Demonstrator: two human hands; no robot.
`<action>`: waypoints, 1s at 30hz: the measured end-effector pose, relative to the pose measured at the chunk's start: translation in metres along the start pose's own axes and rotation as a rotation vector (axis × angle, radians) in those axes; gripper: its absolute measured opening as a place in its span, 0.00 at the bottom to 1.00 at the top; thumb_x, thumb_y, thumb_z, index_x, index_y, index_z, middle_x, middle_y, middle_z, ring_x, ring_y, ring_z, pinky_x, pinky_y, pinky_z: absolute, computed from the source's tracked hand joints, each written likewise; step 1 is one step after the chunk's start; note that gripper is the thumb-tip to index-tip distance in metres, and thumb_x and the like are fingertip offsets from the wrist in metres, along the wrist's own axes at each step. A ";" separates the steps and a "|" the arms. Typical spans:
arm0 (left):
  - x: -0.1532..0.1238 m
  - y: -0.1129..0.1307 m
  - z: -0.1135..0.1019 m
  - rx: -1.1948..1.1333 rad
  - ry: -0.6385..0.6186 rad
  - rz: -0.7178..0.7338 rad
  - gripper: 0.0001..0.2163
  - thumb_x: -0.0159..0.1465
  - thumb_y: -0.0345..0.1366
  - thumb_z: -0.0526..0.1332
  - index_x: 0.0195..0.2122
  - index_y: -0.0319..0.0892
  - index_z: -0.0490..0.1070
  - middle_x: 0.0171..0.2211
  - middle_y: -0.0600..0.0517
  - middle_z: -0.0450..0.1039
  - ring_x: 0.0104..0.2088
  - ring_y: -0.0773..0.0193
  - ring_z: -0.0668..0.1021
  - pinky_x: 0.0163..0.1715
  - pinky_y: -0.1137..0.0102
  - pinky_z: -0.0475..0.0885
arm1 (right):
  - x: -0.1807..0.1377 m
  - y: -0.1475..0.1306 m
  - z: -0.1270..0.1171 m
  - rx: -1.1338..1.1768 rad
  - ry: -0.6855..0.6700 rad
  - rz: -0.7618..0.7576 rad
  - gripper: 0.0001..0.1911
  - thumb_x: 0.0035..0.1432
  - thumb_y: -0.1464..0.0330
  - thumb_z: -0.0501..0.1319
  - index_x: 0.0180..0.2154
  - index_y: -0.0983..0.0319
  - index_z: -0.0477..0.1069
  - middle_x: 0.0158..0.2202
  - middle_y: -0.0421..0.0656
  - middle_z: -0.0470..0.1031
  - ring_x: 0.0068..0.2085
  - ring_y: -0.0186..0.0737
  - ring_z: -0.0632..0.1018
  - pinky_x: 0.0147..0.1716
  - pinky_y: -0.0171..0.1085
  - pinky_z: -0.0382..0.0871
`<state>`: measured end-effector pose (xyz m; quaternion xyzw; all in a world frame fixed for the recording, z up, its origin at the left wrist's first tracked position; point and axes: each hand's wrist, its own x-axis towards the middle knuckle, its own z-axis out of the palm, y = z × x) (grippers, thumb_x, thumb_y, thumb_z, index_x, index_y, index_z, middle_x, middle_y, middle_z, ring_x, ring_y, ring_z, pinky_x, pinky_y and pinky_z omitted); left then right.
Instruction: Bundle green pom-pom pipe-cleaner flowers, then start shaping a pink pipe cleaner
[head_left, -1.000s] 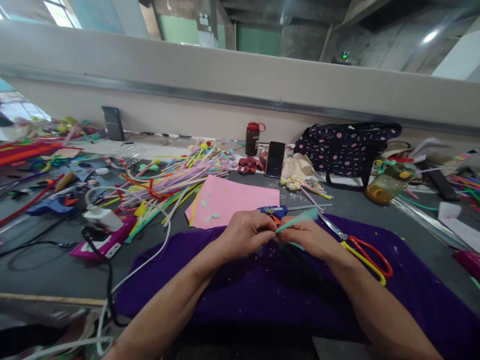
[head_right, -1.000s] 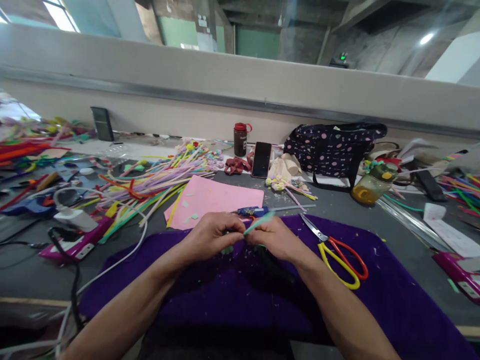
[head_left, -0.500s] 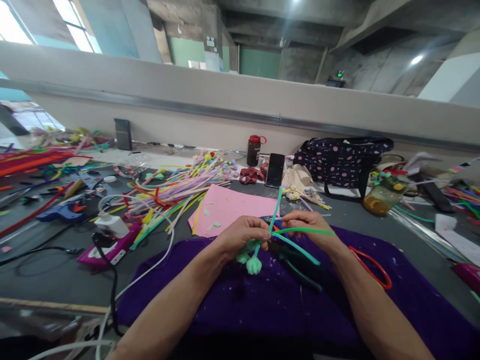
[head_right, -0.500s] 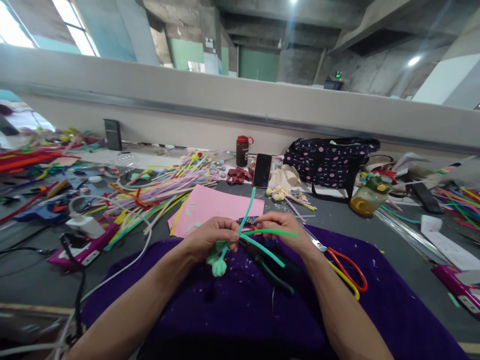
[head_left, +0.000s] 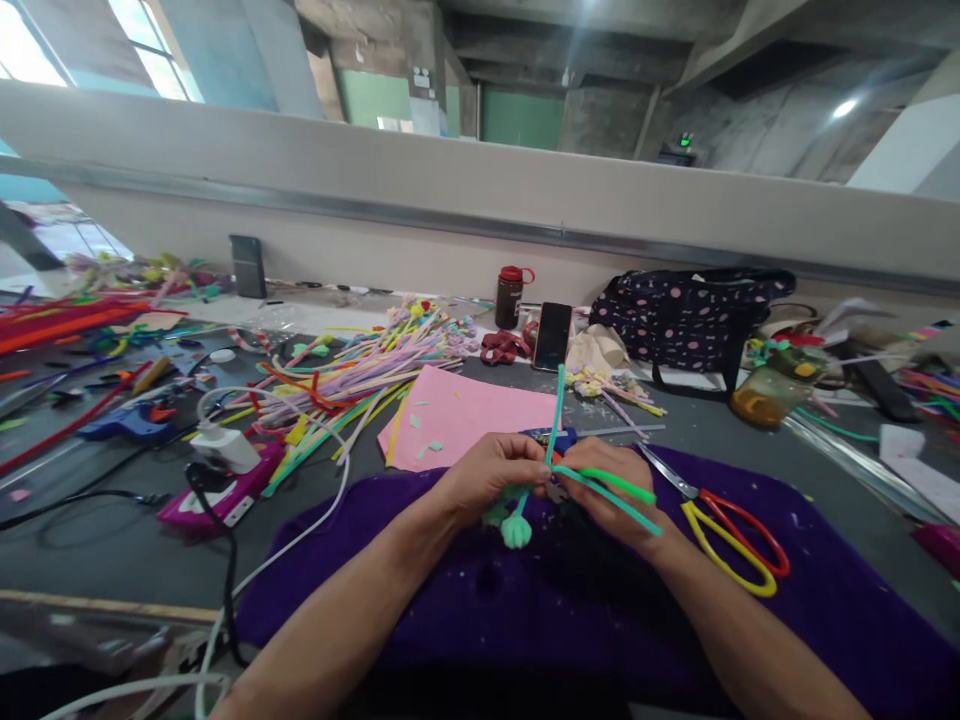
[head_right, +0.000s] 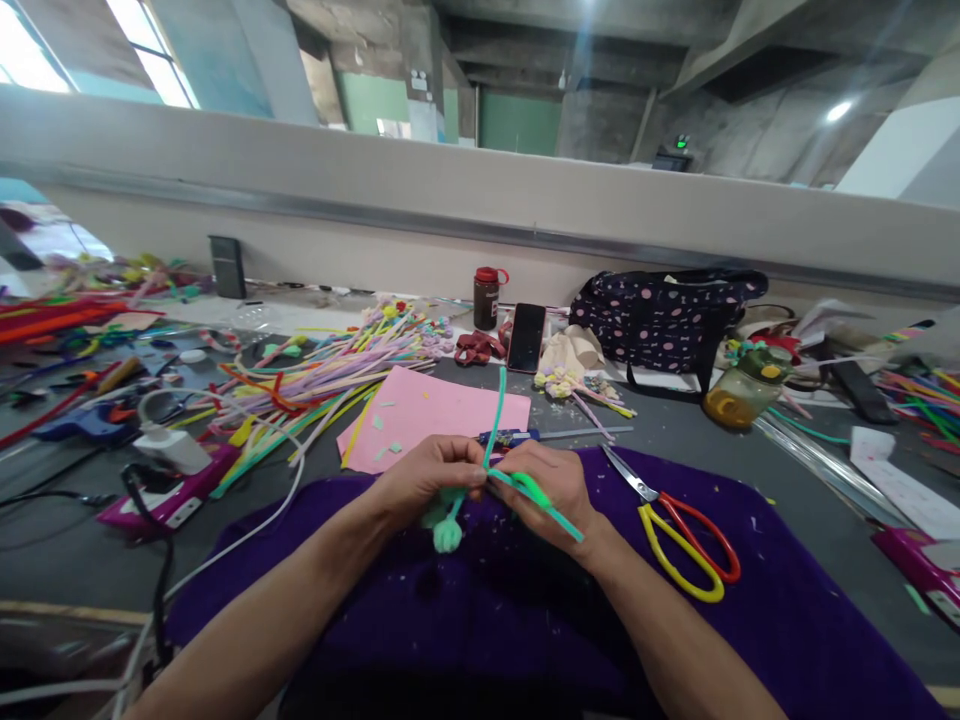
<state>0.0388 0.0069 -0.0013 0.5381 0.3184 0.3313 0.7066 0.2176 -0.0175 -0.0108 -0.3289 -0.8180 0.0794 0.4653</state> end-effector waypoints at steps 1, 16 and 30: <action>-0.001 0.001 0.001 0.040 0.033 0.036 0.05 0.47 0.33 0.64 0.23 0.37 0.70 0.19 0.53 0.69 0.21 0.70 0.70 0.25 0.75 0.62 | 0.000 -0.002 0.002 0.031 0.009 0.068 0.07 0.55 0.69 0.56 0.29 0.61 0.71 0.25 0.42 0.73 0.27 0.34 0.73 0.27 0.33 0.67; 0.000 -0.003 0.008 0.355 0.178 0.188 0.02 0.49 0.31 0.60 0.23 0.37 0.69 0.20 0.55 0.67 0.21 0.71 0.67 0.23 0.76 0.60 | 0.000 -0.004 0.010 0.256 -0.011 0.443 0.10 0.53 0.66 0.56 0.23 0.63 0.67 0.20 0.38 0.66 0.23 0.31 0.66 0.23 0.31 0.60; 0.001 -0.001 0.002 0.160 0.133 0.062 0.07 0.49 0.36 0.63 0.25 0.37 0.71 0.20 0.52 0.71 0.23 0.68 0.71 0.28 0.73 0.64 | 0.008 0.004 0.006 0.894 -0.151 0.837 0.10 0.45 0.65 0.61 0.22 0.65 0.65 0.15 0.34 0.59 0.16 0.25 0.57 0.13 0.27 0.47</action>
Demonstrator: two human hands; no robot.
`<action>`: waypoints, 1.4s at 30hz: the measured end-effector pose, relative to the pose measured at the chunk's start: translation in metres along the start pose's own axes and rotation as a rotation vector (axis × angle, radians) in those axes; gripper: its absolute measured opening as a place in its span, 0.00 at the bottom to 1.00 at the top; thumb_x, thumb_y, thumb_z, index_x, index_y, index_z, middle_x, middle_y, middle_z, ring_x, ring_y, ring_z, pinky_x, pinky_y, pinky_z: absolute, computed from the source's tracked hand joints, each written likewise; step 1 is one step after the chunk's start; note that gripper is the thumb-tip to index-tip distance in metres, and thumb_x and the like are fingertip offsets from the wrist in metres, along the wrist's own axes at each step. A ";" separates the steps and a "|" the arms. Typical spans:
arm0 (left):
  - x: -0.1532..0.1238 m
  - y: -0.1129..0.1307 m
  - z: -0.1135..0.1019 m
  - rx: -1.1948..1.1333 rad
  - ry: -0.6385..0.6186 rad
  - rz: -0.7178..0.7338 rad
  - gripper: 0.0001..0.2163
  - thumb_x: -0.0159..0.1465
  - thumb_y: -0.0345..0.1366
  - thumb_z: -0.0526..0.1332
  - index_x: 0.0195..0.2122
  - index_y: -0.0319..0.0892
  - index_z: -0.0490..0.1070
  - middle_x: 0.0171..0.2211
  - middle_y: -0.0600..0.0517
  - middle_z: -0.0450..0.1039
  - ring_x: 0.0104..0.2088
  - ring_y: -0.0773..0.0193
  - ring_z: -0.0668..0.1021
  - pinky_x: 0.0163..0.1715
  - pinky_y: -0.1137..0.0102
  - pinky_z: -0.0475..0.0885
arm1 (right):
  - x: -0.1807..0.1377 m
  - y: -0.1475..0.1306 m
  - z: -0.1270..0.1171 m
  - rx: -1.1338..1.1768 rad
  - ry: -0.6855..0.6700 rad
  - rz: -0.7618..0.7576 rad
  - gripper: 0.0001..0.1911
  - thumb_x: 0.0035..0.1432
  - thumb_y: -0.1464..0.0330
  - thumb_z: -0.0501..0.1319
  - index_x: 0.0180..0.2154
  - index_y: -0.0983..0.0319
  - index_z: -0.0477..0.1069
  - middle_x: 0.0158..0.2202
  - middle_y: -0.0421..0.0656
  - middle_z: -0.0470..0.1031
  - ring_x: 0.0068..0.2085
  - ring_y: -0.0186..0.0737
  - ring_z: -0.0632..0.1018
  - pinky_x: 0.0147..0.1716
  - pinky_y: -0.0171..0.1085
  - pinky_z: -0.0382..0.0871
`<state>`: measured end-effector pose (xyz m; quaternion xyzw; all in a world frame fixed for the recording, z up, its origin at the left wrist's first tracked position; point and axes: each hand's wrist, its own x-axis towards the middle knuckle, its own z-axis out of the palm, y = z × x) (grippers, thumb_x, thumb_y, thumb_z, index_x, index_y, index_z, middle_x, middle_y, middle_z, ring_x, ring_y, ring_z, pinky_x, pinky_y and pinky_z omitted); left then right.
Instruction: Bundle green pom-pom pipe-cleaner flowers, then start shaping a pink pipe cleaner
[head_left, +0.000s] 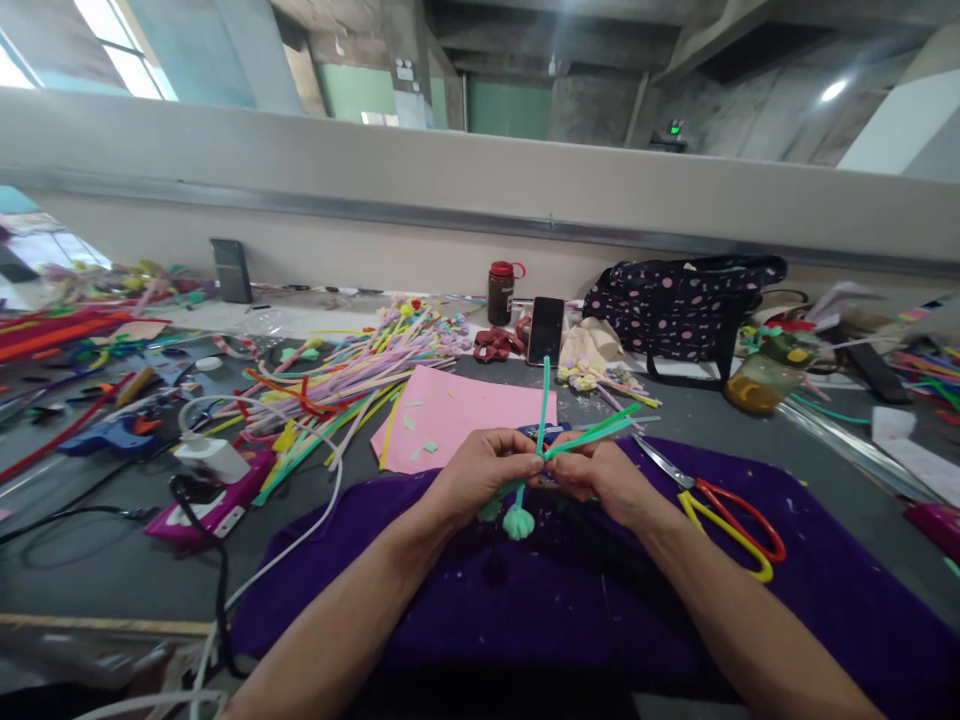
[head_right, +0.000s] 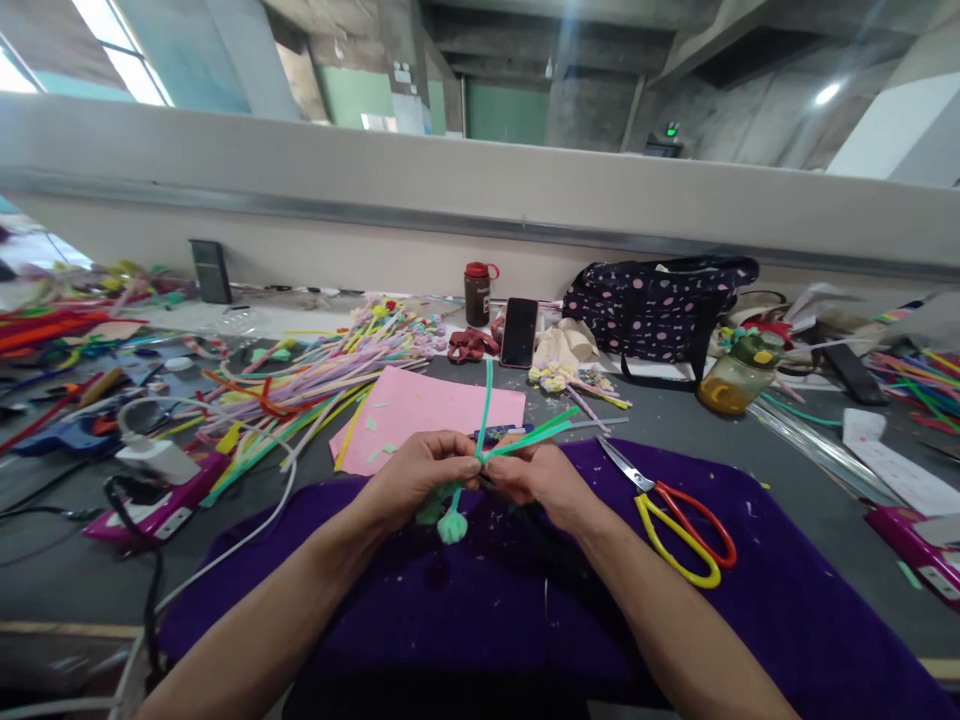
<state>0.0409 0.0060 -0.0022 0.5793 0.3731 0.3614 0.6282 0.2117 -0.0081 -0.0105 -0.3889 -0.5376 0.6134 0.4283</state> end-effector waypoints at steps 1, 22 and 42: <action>0.000 -0.001 -0.002 -0.054 -0.011 -0.016 0.07 0.49 0.36 0.63 0.25 0.37 0.71 0.20 0.52 0.71 0.23 0.68 0.71 0.28 0.73 0.64 | 0.000 -0.001 -0.002 -0.051 -0.004 -0.031 0.08 0.44 0.66 0.62 0.23 0.65 0.67 0.15 0.33 0.60 0.16 0.25 0.58 0.14 0.27 0.49; 0.001 -0.006 0.003 -0.055 0.018 0.031 0.08 0.51 0.37 0.62 0.22 0.37 0.68 0.18 0.52 0.69 0.21 0.70 0.70 0.25 0.74 0.62 | 0.007 0.017 0.004 -0.014 0.236 -0.188 0.09 0.44 0.65 0.63 0.25 0.66 0.72 0.16 0.36 0.66 0.16 0.27 0.64 0.14 0.28 0.54; 0.005 -0.006 -0.008 -0.045 -0.003 -0.004 0.08 0.52 0.38 0.61 0.25 0.37 0.69 0.21 0.52 0.71 0.22 0.70 0.71 0.26 0.75 0.63 | 0.007 0.011 -0.002 -0.116 0.201 -0.080 0.17 0.52 0.59 0.57 0.20 0.65 0.66 0.14 0.35 0.60 0.15 0.25 0.59 0.14 0.29 0.47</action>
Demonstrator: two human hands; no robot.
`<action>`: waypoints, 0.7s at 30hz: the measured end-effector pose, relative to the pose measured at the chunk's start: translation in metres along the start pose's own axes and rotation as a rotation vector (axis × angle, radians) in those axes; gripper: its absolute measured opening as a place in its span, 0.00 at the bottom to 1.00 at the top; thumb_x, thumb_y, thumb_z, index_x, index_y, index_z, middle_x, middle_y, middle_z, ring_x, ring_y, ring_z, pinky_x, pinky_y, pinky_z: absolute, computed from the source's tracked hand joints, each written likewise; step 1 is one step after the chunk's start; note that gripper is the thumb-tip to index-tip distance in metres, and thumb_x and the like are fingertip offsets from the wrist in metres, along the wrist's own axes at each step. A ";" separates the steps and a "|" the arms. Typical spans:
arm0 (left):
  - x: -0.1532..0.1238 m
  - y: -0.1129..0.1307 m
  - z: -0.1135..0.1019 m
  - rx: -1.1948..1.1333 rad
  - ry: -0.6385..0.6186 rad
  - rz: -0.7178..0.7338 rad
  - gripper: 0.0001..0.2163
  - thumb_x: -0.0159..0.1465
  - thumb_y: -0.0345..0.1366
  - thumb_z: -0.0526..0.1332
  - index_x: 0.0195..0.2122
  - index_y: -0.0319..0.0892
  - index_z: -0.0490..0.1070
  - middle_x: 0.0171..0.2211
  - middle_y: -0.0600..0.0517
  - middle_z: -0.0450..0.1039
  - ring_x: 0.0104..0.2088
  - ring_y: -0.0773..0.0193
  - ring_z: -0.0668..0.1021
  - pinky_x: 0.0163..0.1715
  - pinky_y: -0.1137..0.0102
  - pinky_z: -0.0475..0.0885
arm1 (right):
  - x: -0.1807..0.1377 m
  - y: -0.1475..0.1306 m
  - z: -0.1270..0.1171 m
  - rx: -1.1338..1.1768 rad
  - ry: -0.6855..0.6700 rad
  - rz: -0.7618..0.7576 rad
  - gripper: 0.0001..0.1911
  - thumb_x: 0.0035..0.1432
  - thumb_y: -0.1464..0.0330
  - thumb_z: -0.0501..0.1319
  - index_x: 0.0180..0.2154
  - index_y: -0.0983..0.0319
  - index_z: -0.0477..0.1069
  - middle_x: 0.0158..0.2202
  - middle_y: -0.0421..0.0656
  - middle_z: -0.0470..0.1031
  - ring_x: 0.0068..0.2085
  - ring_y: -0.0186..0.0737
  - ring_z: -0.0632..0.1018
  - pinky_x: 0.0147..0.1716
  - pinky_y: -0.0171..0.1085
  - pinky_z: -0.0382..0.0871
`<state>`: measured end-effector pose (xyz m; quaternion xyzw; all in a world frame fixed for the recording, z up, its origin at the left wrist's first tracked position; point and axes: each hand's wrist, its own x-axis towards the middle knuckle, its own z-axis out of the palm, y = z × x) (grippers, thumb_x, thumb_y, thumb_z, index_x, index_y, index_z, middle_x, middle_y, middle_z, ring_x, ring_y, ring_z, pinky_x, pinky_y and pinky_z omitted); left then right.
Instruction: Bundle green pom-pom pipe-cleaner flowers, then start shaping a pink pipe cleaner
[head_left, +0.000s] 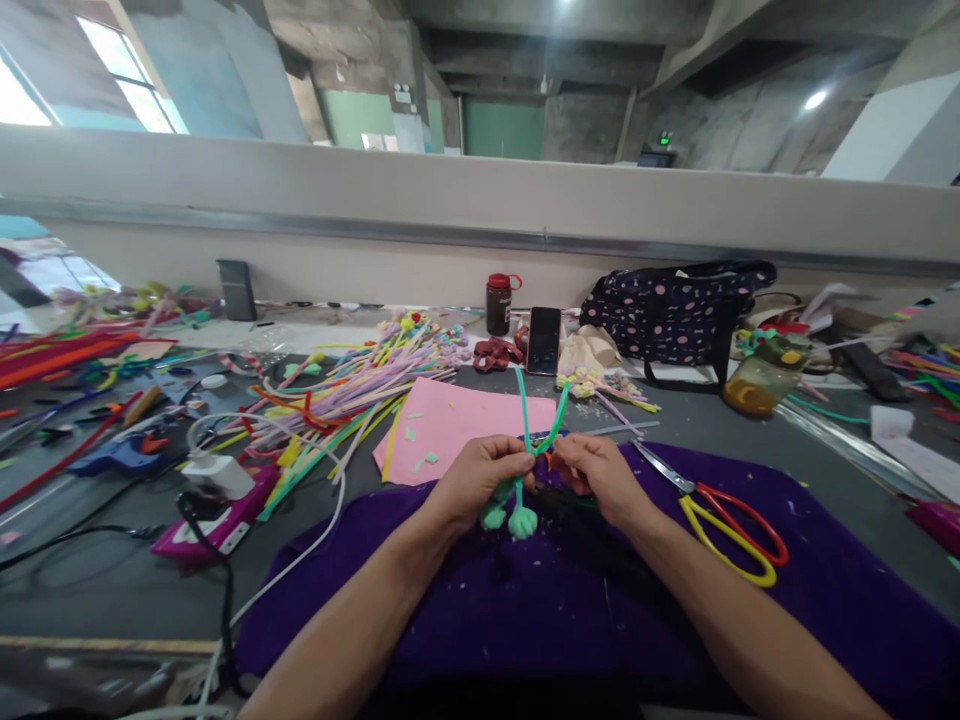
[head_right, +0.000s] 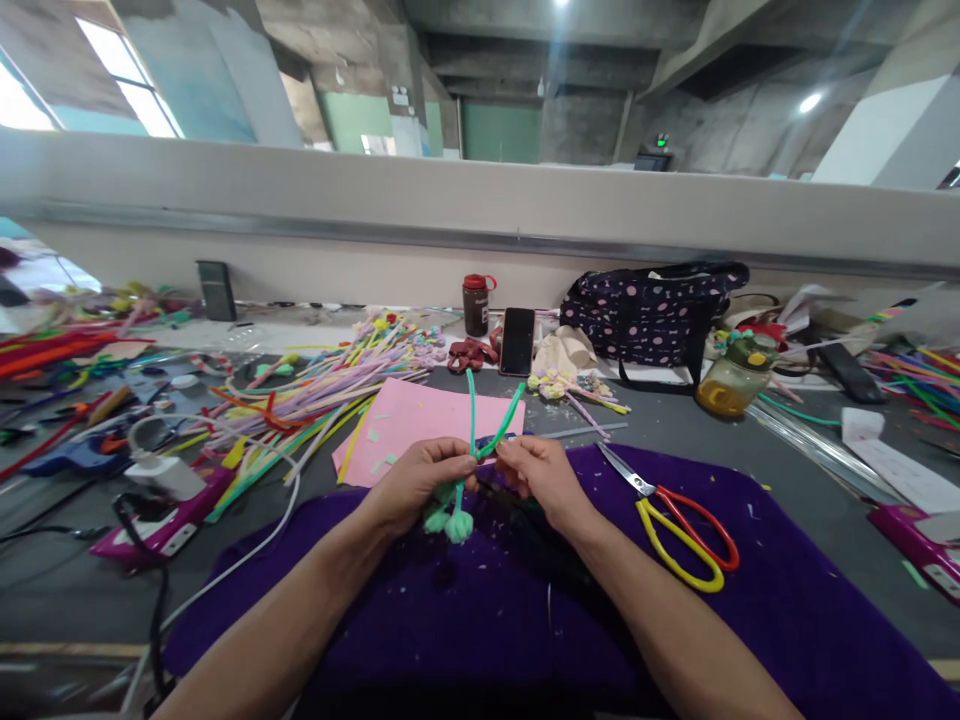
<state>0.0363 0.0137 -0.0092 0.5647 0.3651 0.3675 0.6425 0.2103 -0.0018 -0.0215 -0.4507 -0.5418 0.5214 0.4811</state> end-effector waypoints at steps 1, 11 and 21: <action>0.000 -0.001 0.000 -0.048 -0.011 -0.019 0.09 0.52 0.39 0.61 0.25 0.37 0.69 0.21 0.52 0.71 0.22 0.71 0.70 0.25 0.75 0.62 | 0.000 0.000 0.000 -0.024 0.023 -0.041 0.17 0.51 0.60 0.58 0.19 0.65 0.65 0.14 0.35 0.60 0.15 0.25 0.59 0.15 0.29 0.48; -0.002 -0.005 0.001 -0.159 -0.112 -0.099 0.10 0.52 0.39 0.62 0.23 0.36 0.68 0.18 0.51 0.71 0.18 0.72 0.69 0.21 0.76 0.59 | -0.001 0.008 0.007 0.145 -0.024 -0.065 0.09 0.43 0.67 0.65 0.30 0.63 0.73 0.19 0.36 0.68 0.17 0.25 0.61 0.15 0.28 0.52; -0.005 0.000 0.005 0.105 -0.006 0.038 0.09 0.51 0.38 0.62 0.24 0.36 0.70 0.20 0.51 0.71 0.23 0.69 0.70 0.27 0.73 0.63 | -0.003 0.006 0.008 0.170 -0.017 -0.083 0.06 0.44 0.67 0.63 0.24 0.64 0.70 0.15 0.34 0.63 0.16 0.26 0.61 0.15 0.28 0.52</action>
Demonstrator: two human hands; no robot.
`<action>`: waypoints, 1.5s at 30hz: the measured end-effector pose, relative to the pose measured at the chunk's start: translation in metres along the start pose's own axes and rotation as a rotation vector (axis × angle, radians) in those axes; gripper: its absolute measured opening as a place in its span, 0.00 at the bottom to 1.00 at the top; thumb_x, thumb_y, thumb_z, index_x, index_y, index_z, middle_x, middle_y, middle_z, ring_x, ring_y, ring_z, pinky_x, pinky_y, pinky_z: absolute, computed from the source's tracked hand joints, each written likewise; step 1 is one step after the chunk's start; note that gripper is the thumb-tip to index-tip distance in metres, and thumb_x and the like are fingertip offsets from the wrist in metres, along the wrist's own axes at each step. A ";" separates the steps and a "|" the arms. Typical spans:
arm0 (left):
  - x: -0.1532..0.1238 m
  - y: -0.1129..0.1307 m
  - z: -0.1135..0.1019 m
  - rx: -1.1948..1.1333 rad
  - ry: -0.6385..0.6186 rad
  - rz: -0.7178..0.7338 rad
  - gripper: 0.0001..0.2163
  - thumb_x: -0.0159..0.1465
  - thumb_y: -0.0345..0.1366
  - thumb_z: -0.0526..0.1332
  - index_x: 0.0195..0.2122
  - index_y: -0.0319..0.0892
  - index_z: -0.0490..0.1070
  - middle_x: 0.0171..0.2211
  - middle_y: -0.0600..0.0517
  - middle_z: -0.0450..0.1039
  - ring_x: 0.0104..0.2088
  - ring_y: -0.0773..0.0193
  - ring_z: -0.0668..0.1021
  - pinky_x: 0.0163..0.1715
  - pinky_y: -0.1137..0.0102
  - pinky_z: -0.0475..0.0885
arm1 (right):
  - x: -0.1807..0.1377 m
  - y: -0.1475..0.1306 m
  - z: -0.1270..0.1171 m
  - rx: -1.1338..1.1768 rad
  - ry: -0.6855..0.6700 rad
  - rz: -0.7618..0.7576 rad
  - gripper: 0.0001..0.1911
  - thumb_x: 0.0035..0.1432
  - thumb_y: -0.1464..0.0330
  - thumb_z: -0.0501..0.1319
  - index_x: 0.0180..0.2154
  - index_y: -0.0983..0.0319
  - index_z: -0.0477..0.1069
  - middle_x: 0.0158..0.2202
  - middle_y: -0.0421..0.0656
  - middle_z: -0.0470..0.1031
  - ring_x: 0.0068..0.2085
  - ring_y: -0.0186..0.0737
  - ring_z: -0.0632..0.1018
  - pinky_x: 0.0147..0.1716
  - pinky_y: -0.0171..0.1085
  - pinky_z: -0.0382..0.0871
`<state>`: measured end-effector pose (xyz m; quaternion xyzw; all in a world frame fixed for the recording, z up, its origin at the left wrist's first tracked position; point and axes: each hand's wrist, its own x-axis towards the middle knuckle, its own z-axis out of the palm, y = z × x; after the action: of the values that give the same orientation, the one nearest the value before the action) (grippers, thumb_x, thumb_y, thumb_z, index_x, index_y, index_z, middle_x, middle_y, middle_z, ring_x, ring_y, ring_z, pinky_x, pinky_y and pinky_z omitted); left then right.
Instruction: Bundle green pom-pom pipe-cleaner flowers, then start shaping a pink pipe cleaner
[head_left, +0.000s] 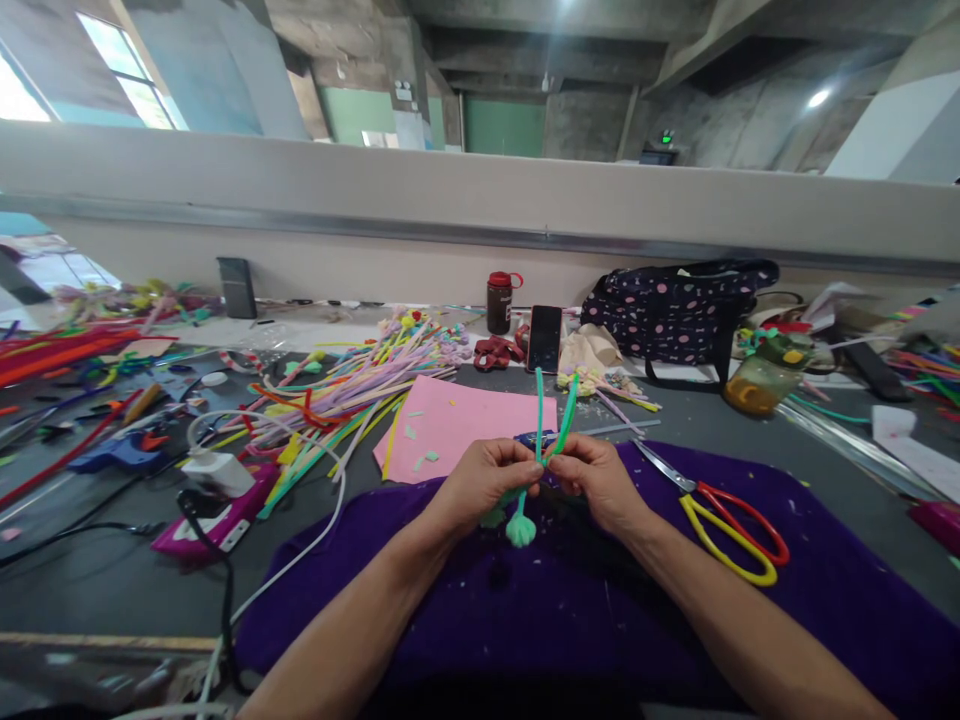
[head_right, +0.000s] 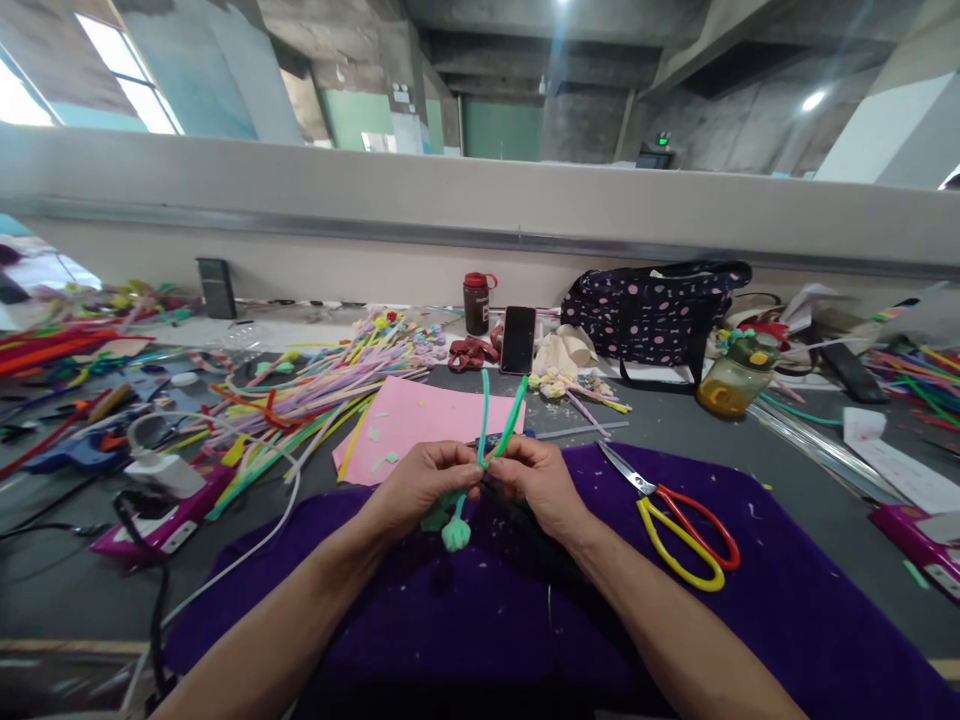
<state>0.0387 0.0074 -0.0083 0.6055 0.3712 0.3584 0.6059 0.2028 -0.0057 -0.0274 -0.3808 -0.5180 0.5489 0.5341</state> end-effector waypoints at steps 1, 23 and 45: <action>0.000 0.001 0.001 0.051 0.007 0.029 0.09 0.52 0.38 0.61 0.25 0.36 0.71 0.21 0.51 0.71 0.24 0.68 0.70 0.28 0.73 0.63 | 0.000 0.001 0.001 0.024 0.001 0.012 0.07 0.44 0.67 0.63 0.23 0.64 0.69 0.15 0.34 0.62 0.16 0.25 0.60 0.14 0.28 0.51; -0.003 -0.010 0.013 1.154 0.347 0.346 0.10 0.60 0.37 0.52 0.30 0.42 0.72 0.28 0.48 0.73 0.30 0.61 0.72 0.32 0.69 0.59 | 0.002 0.006 0.007 -0.028 0.075 0.115 0.15 0.46 0.58 0.62 0.24 0.64 0.65 0.13 0.33 0.63 0.13 0.26 0.62 0.11 0.28 0.52; 0.005 -0.005 0.007 -0.280 -0.013 -0.104 0.10 0.52 0.40 0.61 0.24 0.37 0.68 0.19 0.52 0.70 0.20 0.70 0.70 0.23 0.74 0.63 | -0.001 0.001 0.012 0.248 0.108 0.136 0.10 0.47 0.64 0.62 0.23 0.65 0.67 0.18 0.36 0.66 0.15 0.23 0.58 0.14 0.28 0.50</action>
<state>0.0469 0.0081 -0.0133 0.4973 0.3445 0.3710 0.7045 0.1909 -0.0084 -0.0268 -0.3751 -0.3898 0.6223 0.5657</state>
